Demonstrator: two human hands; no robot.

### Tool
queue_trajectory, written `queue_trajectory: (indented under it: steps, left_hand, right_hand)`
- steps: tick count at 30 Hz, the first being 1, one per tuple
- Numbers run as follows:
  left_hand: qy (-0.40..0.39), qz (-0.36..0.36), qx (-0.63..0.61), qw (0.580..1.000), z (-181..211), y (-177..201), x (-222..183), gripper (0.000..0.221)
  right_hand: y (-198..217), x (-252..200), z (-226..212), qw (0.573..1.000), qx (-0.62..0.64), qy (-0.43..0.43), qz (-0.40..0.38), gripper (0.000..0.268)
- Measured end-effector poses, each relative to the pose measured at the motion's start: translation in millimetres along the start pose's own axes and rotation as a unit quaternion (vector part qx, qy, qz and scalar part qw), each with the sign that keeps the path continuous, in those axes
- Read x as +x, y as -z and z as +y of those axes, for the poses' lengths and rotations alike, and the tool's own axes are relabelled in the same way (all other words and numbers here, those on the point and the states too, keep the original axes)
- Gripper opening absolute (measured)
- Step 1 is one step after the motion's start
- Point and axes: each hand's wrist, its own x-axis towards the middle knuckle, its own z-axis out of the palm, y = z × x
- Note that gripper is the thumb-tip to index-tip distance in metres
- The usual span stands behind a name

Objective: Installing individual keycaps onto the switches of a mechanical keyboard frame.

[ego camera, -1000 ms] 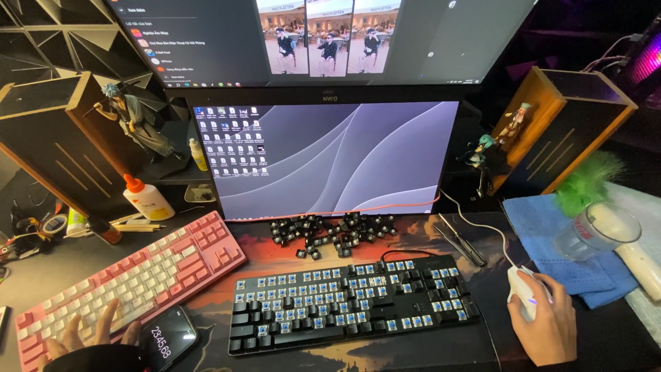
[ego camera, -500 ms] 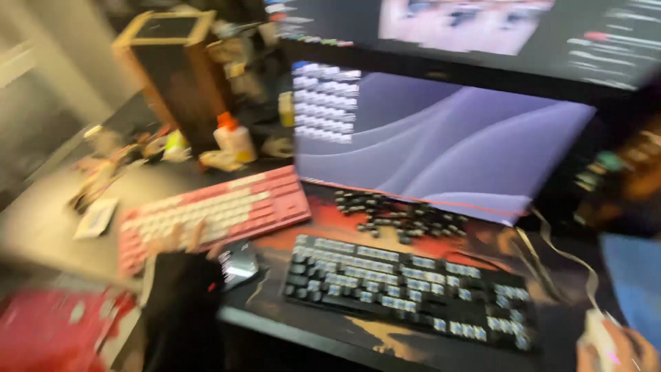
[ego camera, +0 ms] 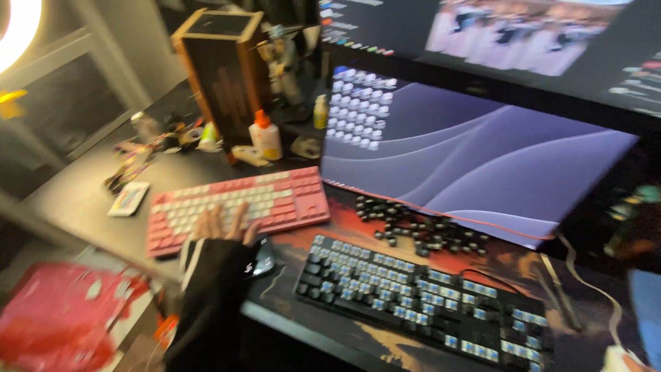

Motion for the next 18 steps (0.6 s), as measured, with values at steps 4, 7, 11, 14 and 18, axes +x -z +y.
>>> queue_trajectory:
  steps: [4, 7, 11, 14, 18]
  left_hand:
    - [-0.032, -0.099, -0.02, 0.994, 11, 29, 7, 0.062]
    - [0.088, -0.183, -0.097, 0.974, 30, 103, 7, 0.067]
    - [0.217, -0.267, -0.161, 0.925, 35, 101, 56, 0.072]
    - [0.21, -0.242, -0.095, 0.942, 24, 49, 41, 0.071]
    - [0.175, -0.144, -0.049, 0.973, 12, 10, 24, 0.073]
  right_hand:
    - [37, -24, -40, 0.995, -0.088, -0.035, 0.028, 0.071]
    - [76, 7, -104, 0.983, -0.168, -0.07, 0.004, 0.065]
    - [109, 35, -142, 0.976, -0.168, -0.122, -0.06, 0.063]
    - [116, 43, -149, 0.968, -0.153, -0.162, -0.118, 0.064]
    - [120, 47, -152, 0.963, -0.147, -0.178, -0.136, 0.064]
